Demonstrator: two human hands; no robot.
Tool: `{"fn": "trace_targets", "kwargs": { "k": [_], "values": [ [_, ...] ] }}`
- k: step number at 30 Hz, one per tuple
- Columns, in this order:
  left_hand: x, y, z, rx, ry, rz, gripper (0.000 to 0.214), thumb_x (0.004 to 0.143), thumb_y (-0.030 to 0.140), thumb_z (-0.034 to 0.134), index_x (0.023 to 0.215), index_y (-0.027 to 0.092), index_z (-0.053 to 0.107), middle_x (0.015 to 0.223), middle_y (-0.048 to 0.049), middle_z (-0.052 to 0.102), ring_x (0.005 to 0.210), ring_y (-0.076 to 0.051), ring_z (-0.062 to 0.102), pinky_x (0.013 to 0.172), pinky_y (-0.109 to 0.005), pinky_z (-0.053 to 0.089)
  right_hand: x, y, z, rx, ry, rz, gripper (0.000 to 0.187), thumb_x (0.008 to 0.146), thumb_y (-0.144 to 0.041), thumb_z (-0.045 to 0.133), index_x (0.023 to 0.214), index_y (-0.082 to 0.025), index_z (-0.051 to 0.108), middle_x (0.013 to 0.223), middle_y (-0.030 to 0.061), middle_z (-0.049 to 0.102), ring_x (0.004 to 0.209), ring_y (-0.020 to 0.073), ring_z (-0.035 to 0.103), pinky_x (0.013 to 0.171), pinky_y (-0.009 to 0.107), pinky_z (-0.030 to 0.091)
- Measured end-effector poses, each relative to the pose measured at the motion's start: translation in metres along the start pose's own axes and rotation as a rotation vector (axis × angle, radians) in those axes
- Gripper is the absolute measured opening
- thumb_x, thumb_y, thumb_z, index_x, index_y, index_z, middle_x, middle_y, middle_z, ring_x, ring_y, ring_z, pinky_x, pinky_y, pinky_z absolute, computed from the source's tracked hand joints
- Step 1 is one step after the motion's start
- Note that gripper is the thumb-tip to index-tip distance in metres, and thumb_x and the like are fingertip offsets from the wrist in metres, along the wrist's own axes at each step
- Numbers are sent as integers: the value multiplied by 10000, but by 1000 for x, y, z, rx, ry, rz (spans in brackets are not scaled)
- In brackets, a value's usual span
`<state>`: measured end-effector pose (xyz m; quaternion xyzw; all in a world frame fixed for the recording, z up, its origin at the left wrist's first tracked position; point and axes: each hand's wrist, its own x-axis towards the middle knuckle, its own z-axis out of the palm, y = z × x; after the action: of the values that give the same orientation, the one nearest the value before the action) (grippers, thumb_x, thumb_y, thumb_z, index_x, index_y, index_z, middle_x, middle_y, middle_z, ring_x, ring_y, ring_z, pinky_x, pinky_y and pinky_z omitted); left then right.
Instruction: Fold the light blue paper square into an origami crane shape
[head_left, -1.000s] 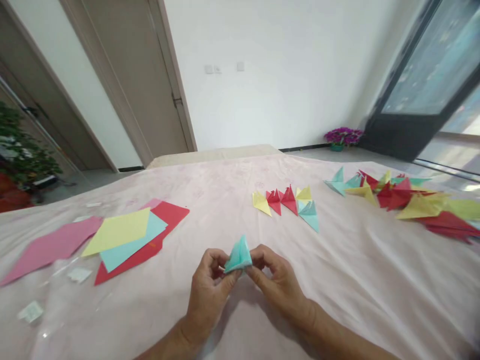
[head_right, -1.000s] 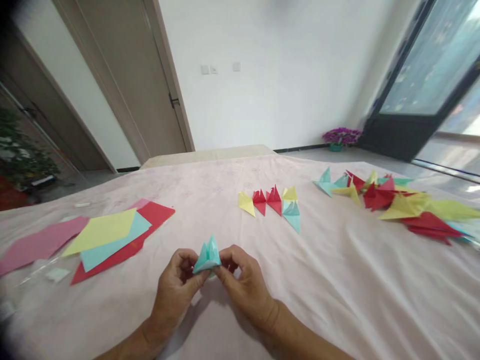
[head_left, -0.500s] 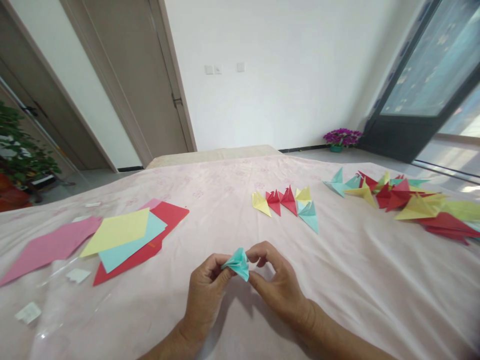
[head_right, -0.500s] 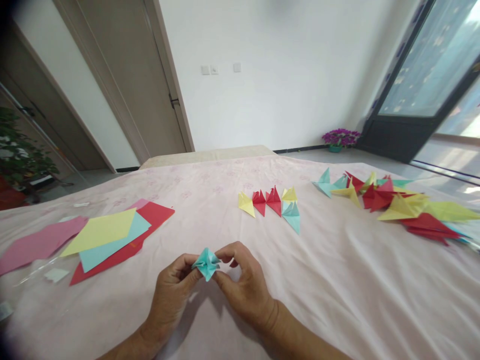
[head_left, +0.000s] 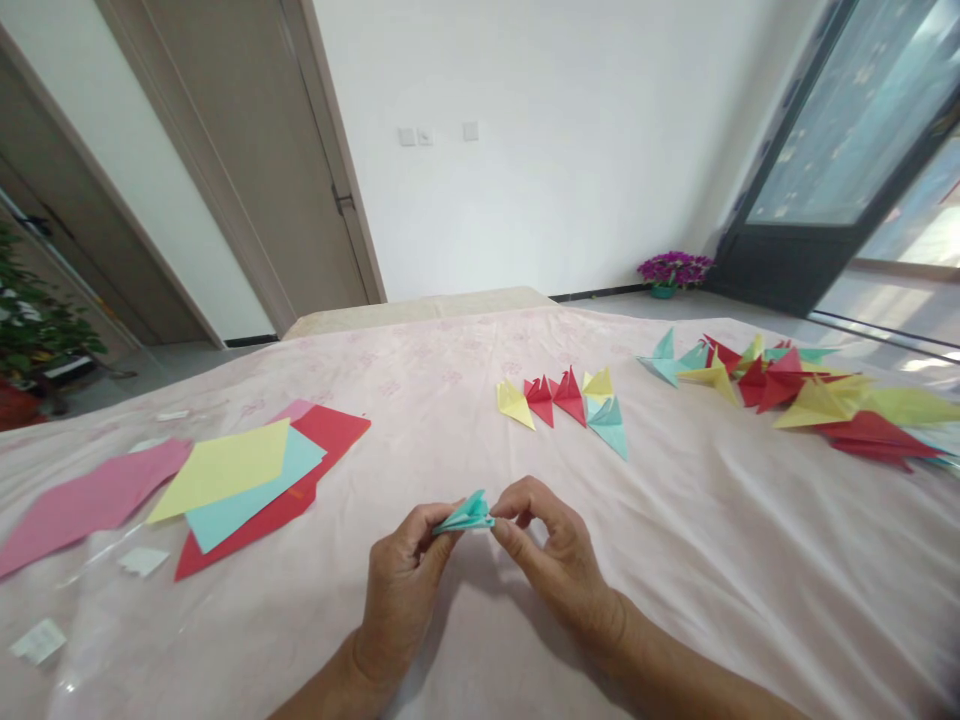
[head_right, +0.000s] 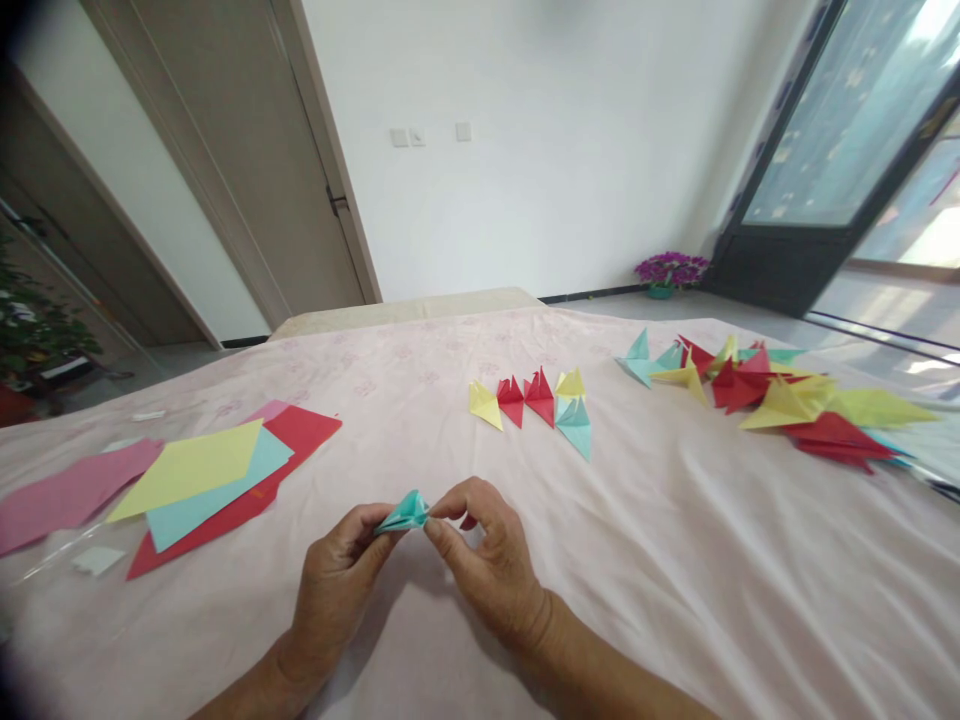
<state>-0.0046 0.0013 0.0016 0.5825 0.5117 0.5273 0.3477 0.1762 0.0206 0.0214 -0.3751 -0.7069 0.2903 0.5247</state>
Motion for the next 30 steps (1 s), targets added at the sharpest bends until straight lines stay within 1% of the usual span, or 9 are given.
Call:
{"fn": "trace_targets", "kwargs": {
  "k": [5, 10, 14, 17, 20, 23, 26, 28, 30],
  "values": [
    [-2, 1, -4, 103, -27, 113, 193, 899, 302, 626, 1068, 265, 713, 1119, -17, 750, 999, -182, 711, 907, -268, 546, 4, 0, -3, 49, -22, 66, 188, 889, -353, 638, 802, -188, 663, 781, 21, 646, 731, 159, 590, 656, 272, 443],
    [0, 2, -6, 147, -36, 205, 230, 904, 264, 604, 1112, 273, 701, 1146, -19, 743, 1046, -194, 706, 956, -299, 543, 5, -1, -7, 68, -112, 69, 236, 910, -387, 596, 799, -189, 664, 783, 26, 652, 736, 161, 594, 669, 276, 448],
    [0, 4, -6, 154, -34, 191, 199, 900, 238, 601, 1063, 258, 713, 1144, -34, 744, 1050, -210, 707, 961, -316, 542, 5, 0, -5, 5, -118, -13, 156, 874, -350, 647, 844, -198, 665, 813, 38, 668, 768, 178, 605, 672, 290, 454],
    [-1, 4, -6, 157, -61, 184, 204, 896, 222, 596, 1059, 262, 711, 1146, -32, 743, 1054, -212, 704, 960, -312, 535, 4, 1, -3, -54, -85, -86, 83, 851, -271, 666, 806, -204, 648, 782, 33, 657, 750, 178, 596, 683, 300, 458],
    [-1, 5, -5, 160, -66, 133, 201, 880, 220, 613, 1052, 257, 711, 1106, -25, 755, 1007, -202, 716, 918, -280, 539, 3, 2, -1, -74, -59, -127, 89, 867, -213, 633, 779, -204, 640, 756, 28, 642, 727, 169, 585, 681, 300, 453],
    [0, 8, -3, 157, -65, 70, 156, 876, 268, 631, 1003, 233, 715, 981, -17, 771, 866, -182, 725, 800, -238, 546, 1, 2, 0, -24, -54, -94, 161, 905, -228, 598, 754, -198, 644, 725, 24, 625, 690, 156, 575, 651, 283, 448],
    [1, 10, -1, 156, -71, 28, 150, 882, 322, 632, 949, 213, 711, 825, 4, 751, 737, -159, 692, 689, -214, 518, 0, 1, 0, 42, -31, 9, 238, 927, -296, 586, 719, -190, 634, 716, 23, 617, 672, 154, 573, 630, 274, 451],
    [1, 10, -1, 140, -79, -2, 158, 880, 342, 637, 924, 206, 705, 791, 10, 738, 726, -157, 678, 675, -215, 503, 0, 0, 0, 51, -16, 70, 263, 929, -322, 582, 709, -186, 629, 711, 20, 610, 664, 152, 568, 619, 270, 449],
    [1, 8, -1, 113, -86, -38, 168, 876, 355, 642, 909, 200, 697, 798, 5, 737, 745, -166, 676, 686, -227, 498, 0, 0, 1, 38, -11, 72, 262, 927, -318, 583, 707, -184, 629, 697, 15, 598, 658, 148, 562, 616, 267, 450]
  ]
}}
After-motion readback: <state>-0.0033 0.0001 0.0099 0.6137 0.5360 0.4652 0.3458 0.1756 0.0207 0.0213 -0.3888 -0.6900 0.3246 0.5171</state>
